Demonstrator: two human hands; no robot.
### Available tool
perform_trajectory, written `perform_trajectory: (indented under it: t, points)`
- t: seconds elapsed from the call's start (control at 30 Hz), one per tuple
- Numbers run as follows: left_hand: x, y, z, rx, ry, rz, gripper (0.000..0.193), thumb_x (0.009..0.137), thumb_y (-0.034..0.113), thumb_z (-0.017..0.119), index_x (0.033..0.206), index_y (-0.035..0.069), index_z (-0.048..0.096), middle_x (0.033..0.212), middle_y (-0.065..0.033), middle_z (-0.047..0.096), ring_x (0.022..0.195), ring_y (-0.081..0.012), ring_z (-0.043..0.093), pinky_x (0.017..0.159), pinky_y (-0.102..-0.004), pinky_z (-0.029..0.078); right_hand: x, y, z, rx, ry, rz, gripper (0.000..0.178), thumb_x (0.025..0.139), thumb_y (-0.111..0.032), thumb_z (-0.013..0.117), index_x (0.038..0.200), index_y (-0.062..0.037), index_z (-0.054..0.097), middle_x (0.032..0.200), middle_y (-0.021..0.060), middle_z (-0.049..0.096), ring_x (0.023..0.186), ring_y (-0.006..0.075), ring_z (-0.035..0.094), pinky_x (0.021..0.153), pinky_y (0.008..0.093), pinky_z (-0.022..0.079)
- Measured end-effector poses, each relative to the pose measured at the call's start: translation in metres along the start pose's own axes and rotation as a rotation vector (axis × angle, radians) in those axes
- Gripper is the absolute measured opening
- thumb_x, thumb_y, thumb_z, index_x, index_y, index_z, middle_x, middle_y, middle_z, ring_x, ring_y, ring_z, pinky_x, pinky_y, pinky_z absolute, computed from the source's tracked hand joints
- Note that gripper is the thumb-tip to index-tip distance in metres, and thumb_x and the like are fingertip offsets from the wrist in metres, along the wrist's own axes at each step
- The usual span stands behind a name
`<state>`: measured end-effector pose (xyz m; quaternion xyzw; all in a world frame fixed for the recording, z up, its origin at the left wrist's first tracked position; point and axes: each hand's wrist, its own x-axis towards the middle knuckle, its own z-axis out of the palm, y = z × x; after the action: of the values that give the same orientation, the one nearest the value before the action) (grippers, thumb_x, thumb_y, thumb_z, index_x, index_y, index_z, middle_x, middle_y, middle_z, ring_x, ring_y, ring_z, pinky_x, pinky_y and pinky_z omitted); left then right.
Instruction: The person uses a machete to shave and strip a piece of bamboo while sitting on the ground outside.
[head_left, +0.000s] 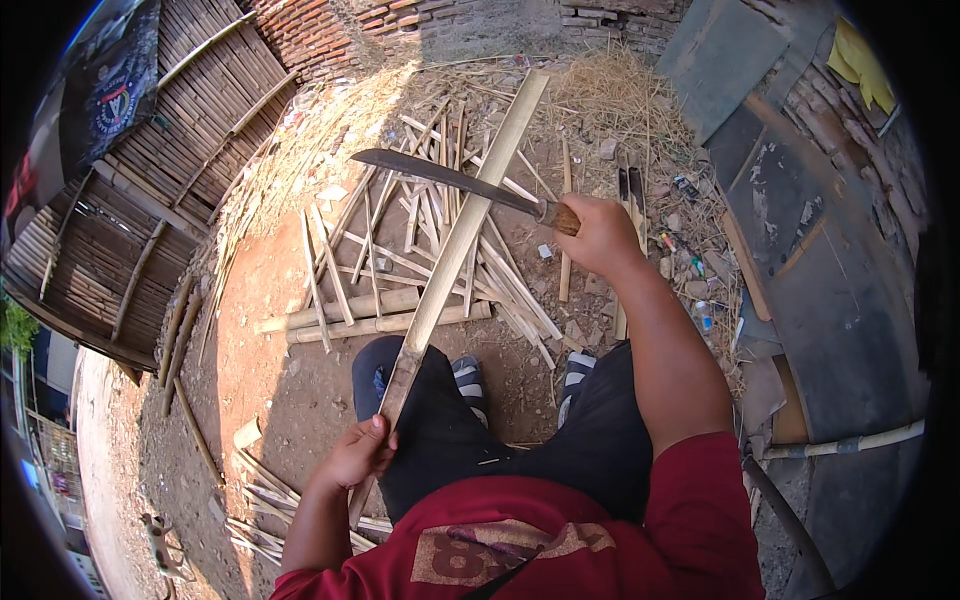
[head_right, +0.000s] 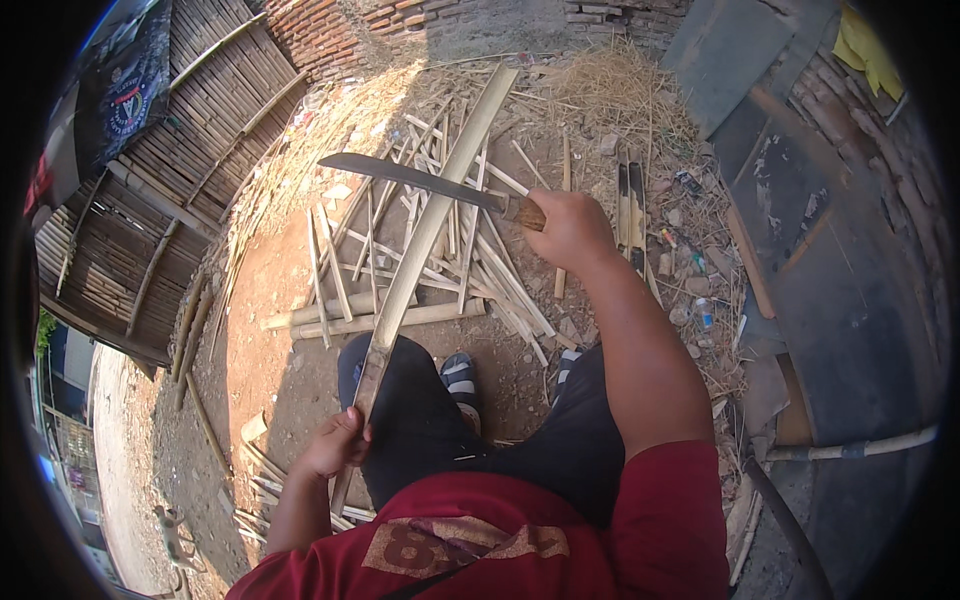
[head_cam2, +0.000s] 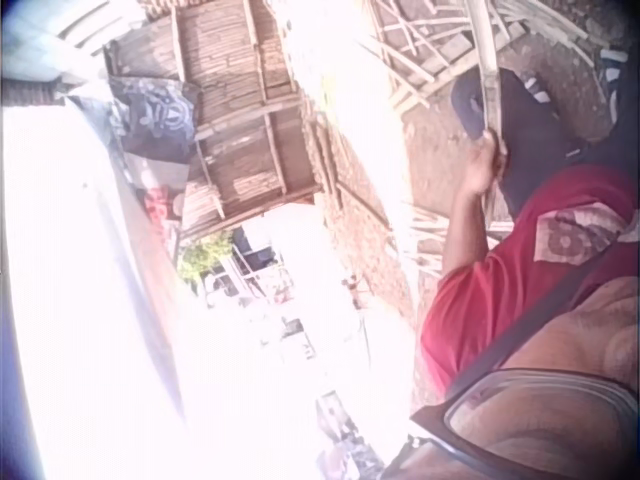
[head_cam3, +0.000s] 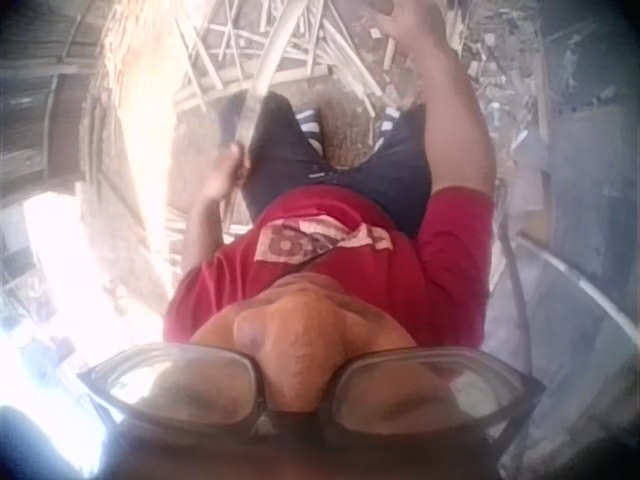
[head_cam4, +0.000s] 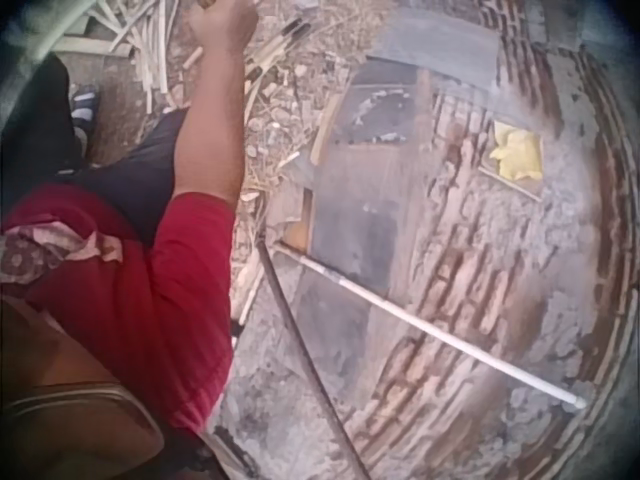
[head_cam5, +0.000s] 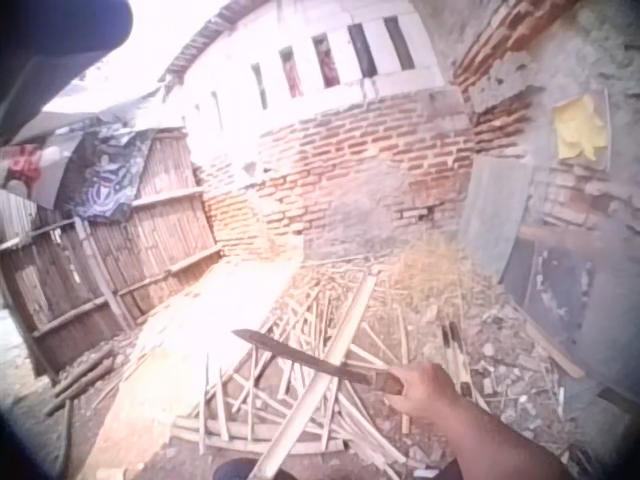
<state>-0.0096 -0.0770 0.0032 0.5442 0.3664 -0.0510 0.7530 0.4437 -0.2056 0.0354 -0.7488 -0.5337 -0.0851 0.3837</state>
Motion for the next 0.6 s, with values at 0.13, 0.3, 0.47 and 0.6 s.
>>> perform_trajectory:
  t: [0.13,0.3,0.47,0.6]
  points:
    - [0.004,0.001,0.010,0.052,0.025,0.019,0.053,0.107,0.059,0.042,0.092,0.011,0.058,0.064,0.0036,0.040,0.050,-0.0090,0.033,0.047,-0.0252,0.029,-0.006,-0.024,0.012,-0.049,-0.092,-0.336,0.024,0.072,-0.022,0.078,0.087,-0.0110,0.064,0.078,0.0113,0.067,0.077,0.0363,0.067,0.071,0.0469,0.052]
    - [-0.009,-0.004,-0.002,0.112,0.049,0.084,0.053,0.108,0.058,0.042,0.093,0.010,0.059,0.062,0.0039,0.040,0.050,-0.0085,0.034,0.048,-0.0254,0.028,-0.005,-0.022,-0.008,-0.064,-0.083,-0.364,0.022,0.066,-0.013,0.077,0.082,-0.0079,0.063,0.073,0.0110,0.063,0.074,0.0343,0.065,0.071,0.0433,0.049]
    - [-0.019,0.002,-0.010,0.184,0.122,0.127,0.054,0.108,0.057,0.041,0.091,0.008,0.059,0.059,0.0047,0.041,0.049,-0.0075,0.035,0.047,-0.0262,0.027,-0.003,0.010,-0.030,-0.059,-0.023,0.135,0.029,0.072,-0.021,0.082,0.090,-0.0054,0.066,0.081,0.0158,0.069,0.079,0.0384,0.068,0.070,0.0478,0.053]
    - [-0.012,-0.003,-0.013,0.250,0.154,0.176,0.054,0.109,0.055,0.041,0.091,0.008,0.060,0.060,0.0043,0.045,0.050,-0.0068,0.038,0.048,-0.0253,0.029,-0.009,-0.023,-0.014,-0.016,-0.027,-0.243,0.023,0.071,-0.017,0.080,0.085,-0.0062,0.064,0.075,0.0150,0.064,0.074,0.0382,0.064,0.066,0.0470,0.050]
